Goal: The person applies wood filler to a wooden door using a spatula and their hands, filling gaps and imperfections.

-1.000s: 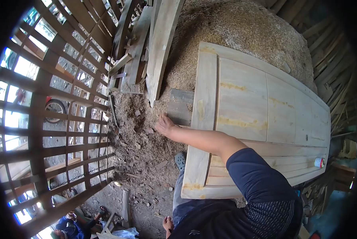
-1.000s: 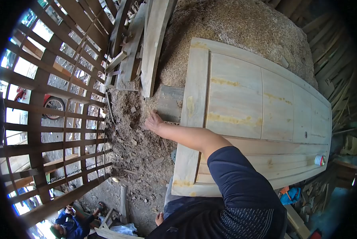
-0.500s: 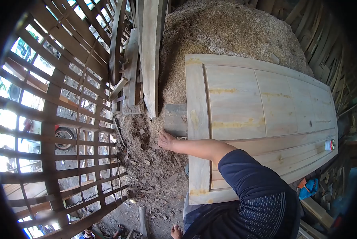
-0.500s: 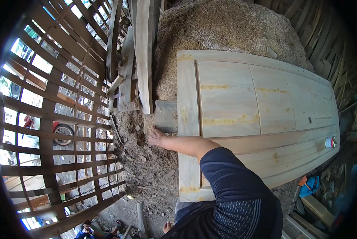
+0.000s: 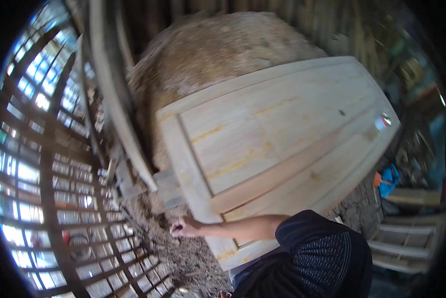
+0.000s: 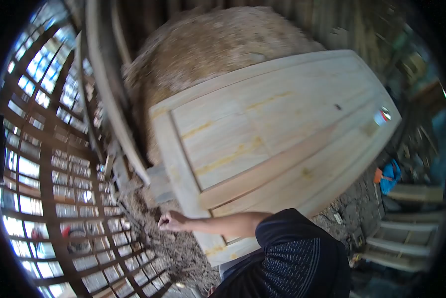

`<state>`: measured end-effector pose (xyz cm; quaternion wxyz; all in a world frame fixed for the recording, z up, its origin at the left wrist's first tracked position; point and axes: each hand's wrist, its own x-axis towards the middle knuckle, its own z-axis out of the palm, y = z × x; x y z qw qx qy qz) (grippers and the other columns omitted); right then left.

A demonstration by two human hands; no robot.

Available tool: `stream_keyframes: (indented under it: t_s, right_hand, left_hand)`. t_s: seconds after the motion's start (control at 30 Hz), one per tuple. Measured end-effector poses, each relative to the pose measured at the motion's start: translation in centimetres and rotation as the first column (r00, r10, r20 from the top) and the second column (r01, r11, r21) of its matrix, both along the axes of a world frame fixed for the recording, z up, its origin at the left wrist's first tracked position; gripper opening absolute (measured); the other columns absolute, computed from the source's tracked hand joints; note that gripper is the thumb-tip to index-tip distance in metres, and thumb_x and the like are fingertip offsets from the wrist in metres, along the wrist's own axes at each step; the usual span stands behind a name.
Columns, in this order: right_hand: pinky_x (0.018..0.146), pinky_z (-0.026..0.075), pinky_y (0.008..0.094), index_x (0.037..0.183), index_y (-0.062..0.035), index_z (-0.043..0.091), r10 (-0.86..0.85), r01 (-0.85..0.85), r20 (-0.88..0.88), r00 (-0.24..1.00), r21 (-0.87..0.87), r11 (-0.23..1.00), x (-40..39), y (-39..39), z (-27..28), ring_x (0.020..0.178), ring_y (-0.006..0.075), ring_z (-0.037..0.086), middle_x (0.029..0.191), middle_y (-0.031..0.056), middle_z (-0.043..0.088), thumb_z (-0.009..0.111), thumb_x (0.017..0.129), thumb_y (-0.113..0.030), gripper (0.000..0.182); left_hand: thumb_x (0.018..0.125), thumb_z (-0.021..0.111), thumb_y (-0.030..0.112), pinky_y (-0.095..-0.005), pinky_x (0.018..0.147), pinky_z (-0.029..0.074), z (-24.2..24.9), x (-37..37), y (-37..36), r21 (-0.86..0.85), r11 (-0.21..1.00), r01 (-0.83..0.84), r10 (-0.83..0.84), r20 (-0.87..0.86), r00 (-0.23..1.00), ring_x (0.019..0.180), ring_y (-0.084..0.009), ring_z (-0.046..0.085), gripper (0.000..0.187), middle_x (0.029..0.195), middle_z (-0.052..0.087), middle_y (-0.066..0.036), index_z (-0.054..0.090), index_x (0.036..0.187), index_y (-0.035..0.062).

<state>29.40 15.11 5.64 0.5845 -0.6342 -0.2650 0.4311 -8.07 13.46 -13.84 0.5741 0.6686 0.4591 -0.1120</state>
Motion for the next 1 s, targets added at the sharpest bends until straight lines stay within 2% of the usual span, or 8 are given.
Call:
stream_keyframes:
  t_s: [0.17, 0.33, 0.57, 0.7, 0.73, 0.77, 0.83, 1.0]
  right_hand:
    - [0.100, 0.055, 0.0314, 0.112, 0.0026, 0.071, -0.195, 0.317, -0.606, 0.771, 0.099, 0.943, -0.7, -17.1, 4.3, 0.103, 0.0166, 0.069, 0.109, 0.0101, 0.074, 0.078, 0.096, -0.019, 0.028]
    - [0.099, 0.056, 0.0303, 0.116, 0.0017, 0.070, -0.410, 0.631, -0.703, 0.582, 0.072, 0.773, -3.1, -41.7, 5.5, 0.107, 0.0183, 0.069, 0.107, 0.0086, 0.072, 0.073, 0.100, -0.017, 0.025]
    - [0.090, 0.055, 0.0343, 0.117, 0.0048, 0.066, -0.583, 0.981, -0.812, 0.017, -0.099, 0.166, -14.1, -75.7, 2.2, 0.104, 0.0205, 0.067, 0.112, 0.0118, 0.069, 0.070, 0.099, -0.007, 0.022]
    - [0.086, 0.057, 0.0315, 0.114, -0.0014, 0.069, -0.650, 0.960, -0.756, 0.081, 0.235, -0.153, -21.2, -91.4, -4.5, 0.091, 0.0204, 0.070, 0.102, 0.0066, 0.069, 0.069, 0.097, -0.009, 0.018]
    - [0.086, 0.057, 0.0333, 0.116, -0.0003, 0.067, -0.612, 0.960, -0.787, 0.075, 0.224, -0.170, -22.6, -95.4, -3.9, 0.091, 0.0208, 0.070, 0.100, 0.0073, 0.070, 0.070, 0.097, -0.009, 0.021]
    - [0.086, 0.058, 0.0352, 0.119, 0.0007, 0.065, -0.573, 0.958, -0.816, 0.077, 0.220, -0.186, -23.4, -99.0, -3.4, 0.091, 0.0211, 0.071, 0.098, 0.0080, 0.071, 0.071, 0.097, -0.008, 0.024]
    - [0.084, 0.059, 0.0364, 0.119, -0.0009, 0.065, -0.529, 0.871, -0.752, -0.394, -0.121, -0.477, -23.7, -103.3, -0.3, 0.087, 0.0207, 0.071, 0.095, 0.0075, 0.071, 0.072, 0.097, -0.009, 0.024]
    - [0.091, 0.056, 0.0399, 0.102, -0.0068, 0.070, -0.496, 0.769, -0.791, -0.359, 0.050, -0.637, -22.5, -115.3, -1.7, 0.081, 0.0193, 0.071, 0.088, 0.0040, 0.070, 0.072, 0.099, -0.010, 0.005]
  left_hand:
    - [0.098, 0.071, 0.032, -0.0388, 0.072, 0.055, -0.8, 13.1, -2.5, 0.114, 0.885, 0.451, -0.463, 0.130, 0.877, 0.085, -0.0219, 0.067, 0.039, 0.095, 0.070, -0.007, 0.063, 0.123, 0.0036]
    - [0.099, 0.069, 0.034, -0.0399, 0.073, 0.054, 0.9, 24.6, -14.7, 0.289, 0.636, 0.715, -0.771, 0.190, 0.608, 0.085, -0.0222, 0.066, 0.038, 0.094, 0.070, -0.006, 0.063, 0.124, 0.0052]
    - [0.101, 0.066, 0.037, -0.0415, 0.073, 0.054, -0.4, 24.9, -36.4, 0.404, 0.185, 0.896, -0.983, 0.074, 0.169, 0.085, -0.0227, 0.066, 0.038, 0.092, 0.070, -0.005, 0.062, 0.125, 0.0075]
    - [0.102, 0.065, 0.038, -0.0425, 0.074, 0.053, 0.5, 22.3, -42.6, 0.383, -0.068, 0.921, -0.997, -0.046, -0.055, 0.085, -0.0230, 0.066, 0.038, 0.091, 0.070, -0.004, 0.062, 0.125, 0.0088]
    - [0.102, 0.065, 0.038, -0.0425, 0.074, 0.053, 4.1, 21.9, -42.6, 0.367, -0.072, 0.928, -0.997, -0.060, -0.053, 0.085, -0.0230, 0.066, 0.038, 0.091, 0.070, -0.004, 0.062, 0.125, 0.0088]
    - [0.103, 0.061, 0.046, -0.0403, 0.084, 0.054, 3.4, 25.9, -48.9, 0.030, 0.320, 0.947, -0.947, 0.011, 0.320, 0.096, -0.0237, 0.067, 0.047, 0.105, 0.072, -0.006, 0.062, 0.131, 0.0089]
    - [0.102, 0.062, 0.050, -0.0406, 0.090, 0.053, 2.1, 30.8, -55.5, -0.290, 0.574, 0.765, -0.814, -0.104, 0.571, 0.112, -0.0241, 0.066, 0.059, 0.123, 0.069, -0.009, 0.057, 0.143, 0.0076]
    - [0.100, 0.068, 0.048, -0.0393, 0.101, 0.052, 13.2, 42.2, -77.1, -0.113, 0.286, 0.952, -0.942, 0.151, 0.301, 0.128, -0.0253, 0.061, 0.069, 0.141, 0.063, -0.014, 0.051, 0.150, 0.0040]
